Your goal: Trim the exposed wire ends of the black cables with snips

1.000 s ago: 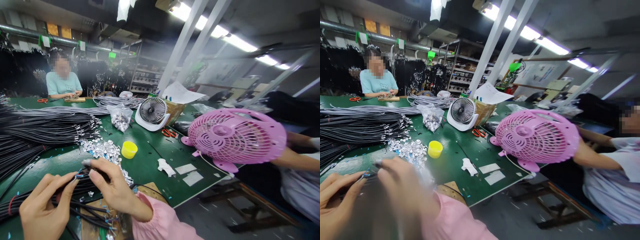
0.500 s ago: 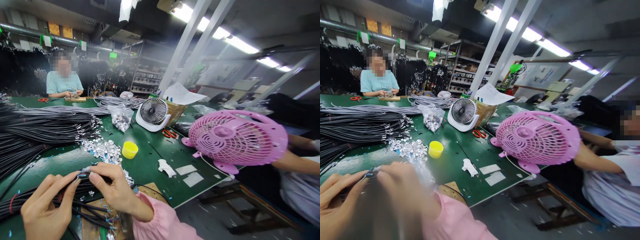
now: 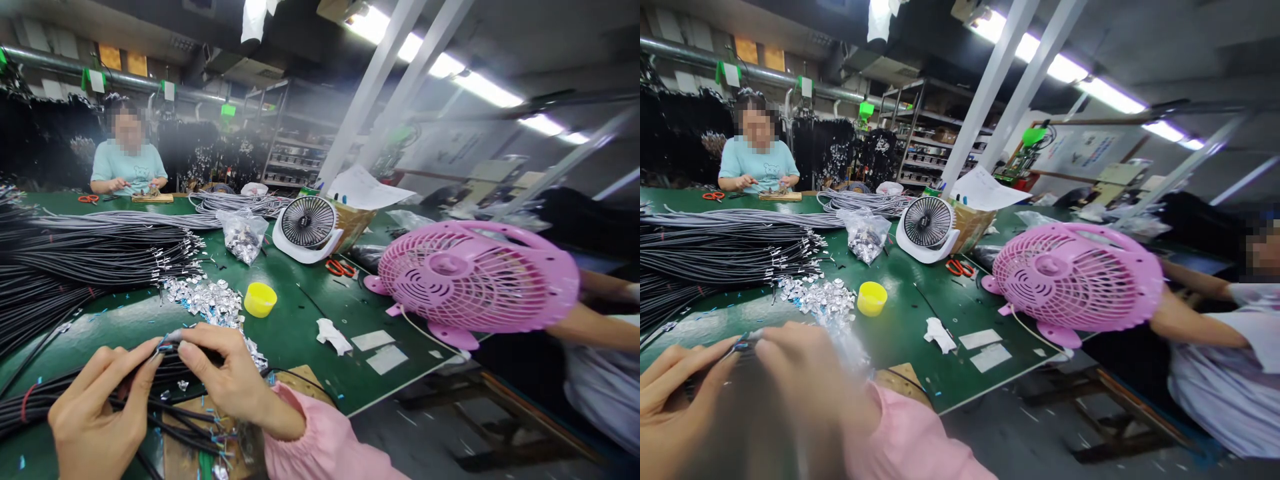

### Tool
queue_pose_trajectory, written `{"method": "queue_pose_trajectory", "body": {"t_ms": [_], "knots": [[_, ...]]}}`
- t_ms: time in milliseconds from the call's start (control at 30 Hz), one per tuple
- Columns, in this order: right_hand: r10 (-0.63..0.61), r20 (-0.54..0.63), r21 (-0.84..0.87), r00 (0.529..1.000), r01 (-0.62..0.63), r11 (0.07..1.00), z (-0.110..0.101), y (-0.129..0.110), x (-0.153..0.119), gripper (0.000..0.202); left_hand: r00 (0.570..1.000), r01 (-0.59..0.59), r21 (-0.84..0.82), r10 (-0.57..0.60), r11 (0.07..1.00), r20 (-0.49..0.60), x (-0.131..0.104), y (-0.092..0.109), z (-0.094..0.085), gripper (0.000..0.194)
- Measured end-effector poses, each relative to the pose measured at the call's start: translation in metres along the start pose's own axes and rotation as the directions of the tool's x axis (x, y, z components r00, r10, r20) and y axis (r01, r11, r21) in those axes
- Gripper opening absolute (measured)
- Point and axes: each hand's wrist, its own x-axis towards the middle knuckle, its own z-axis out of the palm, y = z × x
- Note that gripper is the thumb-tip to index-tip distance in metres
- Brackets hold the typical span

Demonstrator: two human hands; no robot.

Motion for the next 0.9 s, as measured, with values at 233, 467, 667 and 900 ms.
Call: {"method": "queue_pose_trajectory", "body": {"t_ms": [233, 467, 667, 900], "knots": [[-0.045, -0.043, -0.076, 0.998, 0.042, 0.996, -0.001, -0.001, 0.001, 0.024, 1.000, 0.006, 0.036, -0.007, 0.999, 0.027, -0.001, -0.005, 0.001, 0.014], [-0.129, -0.001, -0.233, 0.992, 0.126, 0.964, 0.000, -0.004, 0.000, 0.037, 0.998, 0.035, 0.028, -0.036, 0.999, 0.057, 0.012, -0.003, -0.002, 0.025], [-0.127, 0.016, -0.239, 0.992, 0.128, 0.963, -0.001, -0.004, 0.000, 0.035, 0.929, 0.219, -0.160, -0.155, 0.963, 0.336, 0.033, 0.003, -0.005, 0.058], [0.099, -0.022, -0.040, 0.995, -0.100, 0.994, 0.000, 0.005, 0.000, 0.015, 0.939, 0.217, -0.170, -0.158, 0.961, 0.304, 0.024, 0.002, -0.003, 0.034]]}}
